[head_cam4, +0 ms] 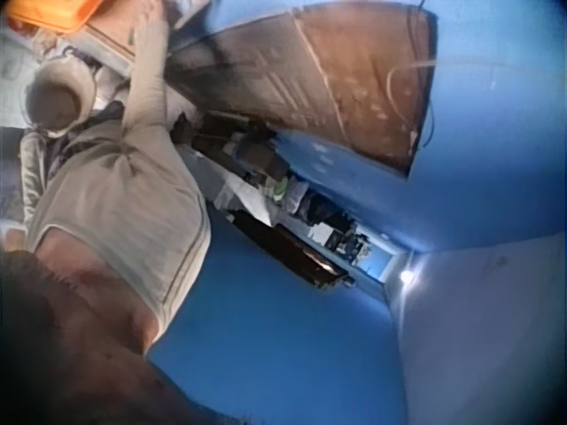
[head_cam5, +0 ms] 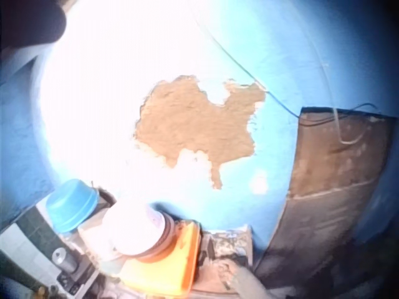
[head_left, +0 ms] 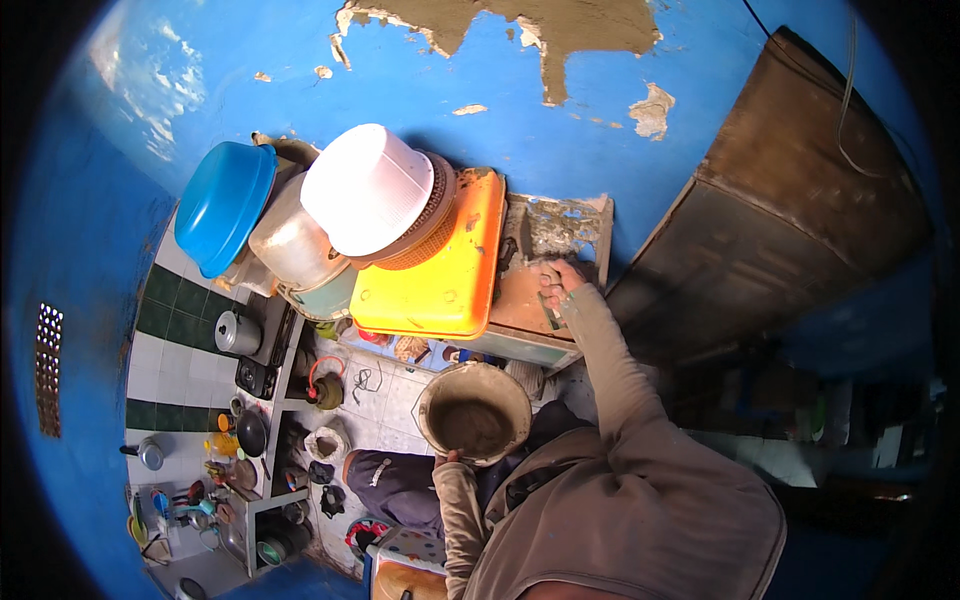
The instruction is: The person applies plaster to a damaged section of a blue wall using a trowel. They repeatedly scoop plaster from a bucket and smooth it onto the wall surface.
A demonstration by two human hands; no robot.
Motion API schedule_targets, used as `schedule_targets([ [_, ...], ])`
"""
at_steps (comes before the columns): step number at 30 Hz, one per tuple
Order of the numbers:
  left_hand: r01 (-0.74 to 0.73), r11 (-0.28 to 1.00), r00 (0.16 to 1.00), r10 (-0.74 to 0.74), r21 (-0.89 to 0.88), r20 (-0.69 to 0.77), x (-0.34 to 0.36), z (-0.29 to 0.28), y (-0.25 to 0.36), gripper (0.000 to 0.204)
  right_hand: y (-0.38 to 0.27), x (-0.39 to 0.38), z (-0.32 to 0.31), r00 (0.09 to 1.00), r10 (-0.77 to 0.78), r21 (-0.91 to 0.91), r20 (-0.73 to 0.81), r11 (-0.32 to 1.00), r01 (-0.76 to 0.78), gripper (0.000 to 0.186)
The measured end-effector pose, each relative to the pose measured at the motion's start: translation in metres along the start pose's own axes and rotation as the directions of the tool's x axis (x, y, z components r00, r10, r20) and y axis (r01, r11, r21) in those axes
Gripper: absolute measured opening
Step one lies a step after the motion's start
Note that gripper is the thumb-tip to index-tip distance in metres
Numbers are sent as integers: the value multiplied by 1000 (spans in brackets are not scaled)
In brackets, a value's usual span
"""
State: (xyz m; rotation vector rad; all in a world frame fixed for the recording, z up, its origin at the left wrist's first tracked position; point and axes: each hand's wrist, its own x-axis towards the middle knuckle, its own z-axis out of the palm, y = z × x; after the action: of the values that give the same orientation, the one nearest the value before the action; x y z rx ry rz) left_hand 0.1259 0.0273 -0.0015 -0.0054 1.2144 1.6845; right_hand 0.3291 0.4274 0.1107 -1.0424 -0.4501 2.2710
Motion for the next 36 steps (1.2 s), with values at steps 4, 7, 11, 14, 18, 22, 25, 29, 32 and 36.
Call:
schedule_targets([
  [4,-86,996,996,85,-17,-19,18,-29,-23,39,10,0,-22,995,-73,82,62,994,68,36],
  [7,-102,994,993,104,42,-55,18,-32,-26,37,15,-1,-36,983,-88,206,164,977,53,34],
  [11,-57,997,995,62,59,-74,-1,2,2,37,24,-12,-16,970,-204,272,135,948,162,36],
  [14,-42,999,993,44,22,-109,-4,14,6,35,32,-24,0,971,-186,193,149,969,156,34],
  [18,1,1000,992,-1,-1,-128,0,11,4,45,68,-51,28,988,-155,86,0,984,154,30],
  [22,20,1000,999,-21,-9,-49,0,7,2,49,98,-75,68,979,-172,112,-106,977,183,25],
  [25,-1,999,999,-1,-46,-42,2,-5,-7,47,102,-71,90,978,-152,229,-144,956,182,24],
  [29,53,998,997,-51,27,-54,3,-12,-6,46,101,-47,81,990,-139,269,-37,952,144,29],
  [32,33,998,999,-32,47,-20,-2,-10,-4,45,97,-27,73,996,-51,297,-78,952,73,34],
  [36,38,999,996,-35,33,-87,-11,13,6,45,61,12,69,984,-79,354,-158,926,131,38],
])
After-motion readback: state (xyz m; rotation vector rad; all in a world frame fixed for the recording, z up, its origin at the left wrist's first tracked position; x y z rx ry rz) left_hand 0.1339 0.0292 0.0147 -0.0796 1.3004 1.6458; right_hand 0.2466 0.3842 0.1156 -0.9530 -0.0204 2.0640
